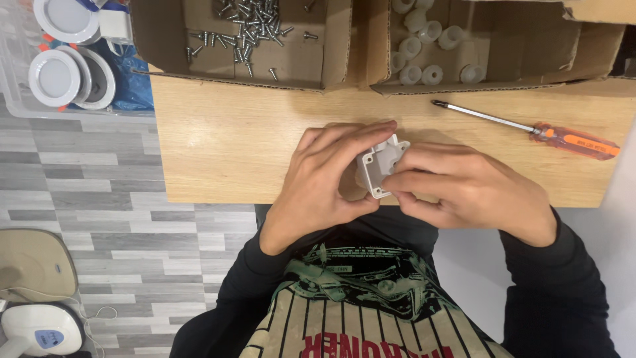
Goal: The person assembles a small white plastic electrical component by screwing a blue part onto it using an orange screwdriver. They then insert a white plastic piece into the assembly and place the finished unit into a nearby container.
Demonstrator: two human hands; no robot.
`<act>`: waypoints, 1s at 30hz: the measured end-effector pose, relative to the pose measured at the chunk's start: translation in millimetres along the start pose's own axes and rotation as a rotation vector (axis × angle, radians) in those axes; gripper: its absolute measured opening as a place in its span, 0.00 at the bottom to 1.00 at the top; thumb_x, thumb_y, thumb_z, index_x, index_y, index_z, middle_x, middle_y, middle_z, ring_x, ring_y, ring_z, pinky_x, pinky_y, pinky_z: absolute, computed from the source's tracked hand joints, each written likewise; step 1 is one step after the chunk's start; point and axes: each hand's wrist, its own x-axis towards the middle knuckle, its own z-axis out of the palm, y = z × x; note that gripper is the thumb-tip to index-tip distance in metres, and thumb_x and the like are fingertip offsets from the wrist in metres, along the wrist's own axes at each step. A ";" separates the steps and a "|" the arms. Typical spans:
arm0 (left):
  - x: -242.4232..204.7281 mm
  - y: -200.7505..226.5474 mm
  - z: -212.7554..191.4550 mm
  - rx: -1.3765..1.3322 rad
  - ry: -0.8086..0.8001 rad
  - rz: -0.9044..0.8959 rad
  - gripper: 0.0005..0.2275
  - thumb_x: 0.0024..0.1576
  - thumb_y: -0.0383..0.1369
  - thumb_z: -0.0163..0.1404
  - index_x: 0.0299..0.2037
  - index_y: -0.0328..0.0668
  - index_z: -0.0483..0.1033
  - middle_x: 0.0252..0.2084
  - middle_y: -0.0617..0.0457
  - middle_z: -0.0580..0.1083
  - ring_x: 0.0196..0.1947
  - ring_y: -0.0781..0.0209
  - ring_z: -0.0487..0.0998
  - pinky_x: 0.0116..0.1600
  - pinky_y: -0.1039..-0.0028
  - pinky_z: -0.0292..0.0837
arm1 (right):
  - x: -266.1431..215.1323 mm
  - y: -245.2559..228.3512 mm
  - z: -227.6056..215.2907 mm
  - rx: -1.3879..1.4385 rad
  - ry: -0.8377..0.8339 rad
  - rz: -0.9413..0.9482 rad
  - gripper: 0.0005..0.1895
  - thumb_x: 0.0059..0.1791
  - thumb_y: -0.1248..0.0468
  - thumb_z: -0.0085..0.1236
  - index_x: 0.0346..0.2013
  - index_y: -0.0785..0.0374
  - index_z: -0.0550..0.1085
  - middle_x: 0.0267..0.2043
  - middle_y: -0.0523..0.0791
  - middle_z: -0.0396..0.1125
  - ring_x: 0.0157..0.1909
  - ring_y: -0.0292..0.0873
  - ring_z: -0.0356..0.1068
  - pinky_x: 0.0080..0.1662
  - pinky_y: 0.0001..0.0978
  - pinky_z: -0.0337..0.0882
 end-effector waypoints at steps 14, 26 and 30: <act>0.4 1.2 0.5 0.011 0.004 -0.008 0.38 0.52 0.37 0.73 0.73 0.51 0.67 0.74 0.57 0.75 0.68 0.55 0.78 0.69 0.67 0.62 | -2.0 2.1 -2.5 -0.009 -0.057 -0.006 0.06 0.54 0.71 0.65 0.46 0.65 0.78 0.40 0.45 0.65 0.35 0.46 0.68 0.43 0.40 0.74; -0.8 -1.4 3.4 0.007 0.008 0.004 0.37 0.56 0.45 0.73 0.73 0.50 0.67 0.74 0.55 0.75 0.68 0.55 0.78 0.66 0.67 0.64 | -0.9 5.6 -0.3 -0.093 -0.122 -0.035 0.02 0.55 0.71 0.61 0.40 0.62 0.77 0.39 0.43 0.65 0.37 0.44 0.69 0.46 0.41 0.76; -0.9 0.5 2.9 0.017 0.000 -0.008 0.36 0.55 0.41 0.74 0.72 0.50 0.69 0.73 0.56 0.76 0.67 0.56 0.78 0.68 0.67 0.63 | -0.2 -0.5 -4.4 -0.086 -0.127 -0.025 0.09 0.56 0.73 0.58 0.33 0.61 0.72 0.35 0.43 0.61 0.34 0.44 0.64 0.40 0.40 0.71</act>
